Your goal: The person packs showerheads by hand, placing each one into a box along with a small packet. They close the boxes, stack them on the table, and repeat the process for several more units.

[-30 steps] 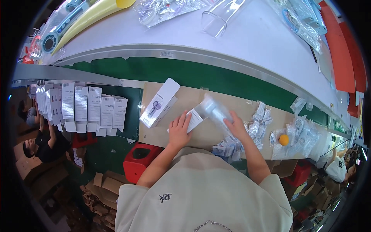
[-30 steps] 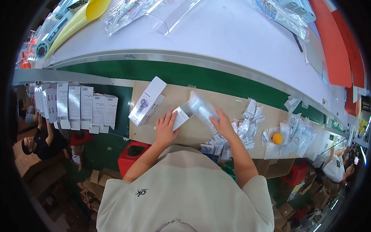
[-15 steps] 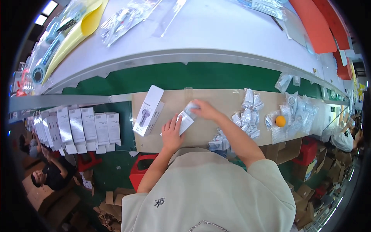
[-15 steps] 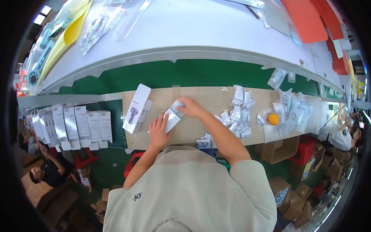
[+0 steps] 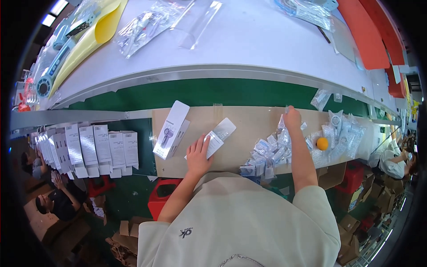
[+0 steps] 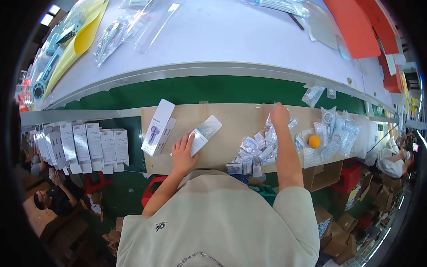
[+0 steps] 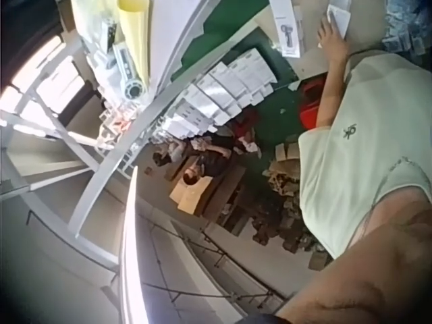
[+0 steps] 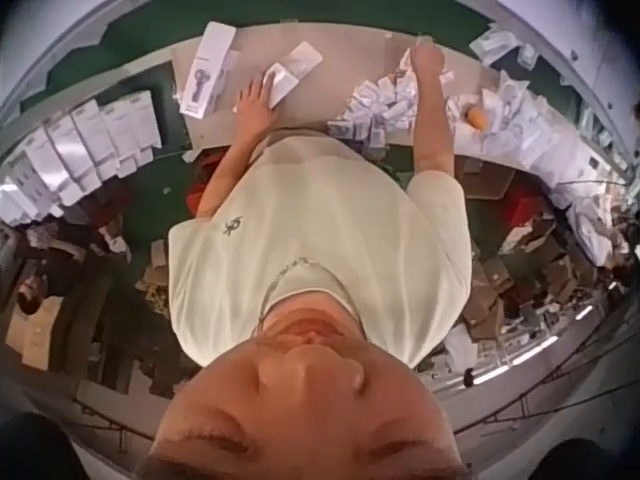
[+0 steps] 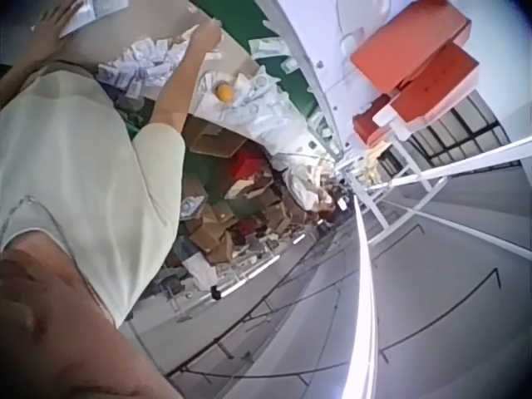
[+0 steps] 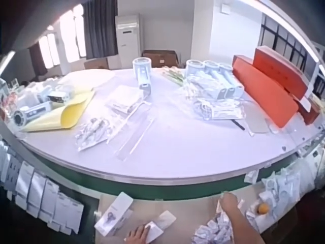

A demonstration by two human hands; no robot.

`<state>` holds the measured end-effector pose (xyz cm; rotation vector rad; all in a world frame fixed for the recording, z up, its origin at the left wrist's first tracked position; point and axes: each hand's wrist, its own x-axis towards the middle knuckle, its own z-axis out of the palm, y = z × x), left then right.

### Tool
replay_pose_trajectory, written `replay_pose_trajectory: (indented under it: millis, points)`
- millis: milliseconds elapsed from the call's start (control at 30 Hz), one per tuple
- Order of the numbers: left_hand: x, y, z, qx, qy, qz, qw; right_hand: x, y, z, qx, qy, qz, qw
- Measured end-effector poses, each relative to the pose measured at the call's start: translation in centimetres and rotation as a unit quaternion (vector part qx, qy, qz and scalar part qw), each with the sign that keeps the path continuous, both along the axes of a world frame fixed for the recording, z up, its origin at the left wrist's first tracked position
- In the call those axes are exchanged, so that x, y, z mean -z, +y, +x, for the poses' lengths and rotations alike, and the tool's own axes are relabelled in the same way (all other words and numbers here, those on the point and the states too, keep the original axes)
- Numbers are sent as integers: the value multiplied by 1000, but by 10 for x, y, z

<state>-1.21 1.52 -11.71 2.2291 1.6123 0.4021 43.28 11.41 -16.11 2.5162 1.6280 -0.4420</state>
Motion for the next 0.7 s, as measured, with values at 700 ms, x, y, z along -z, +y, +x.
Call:
replay_pose_trajectory:
  millis: [700]
  points:
    - [4, -6, -8, -8, -19, -13, 1000, 6, -41, -253, -153, 598, -93, 782]
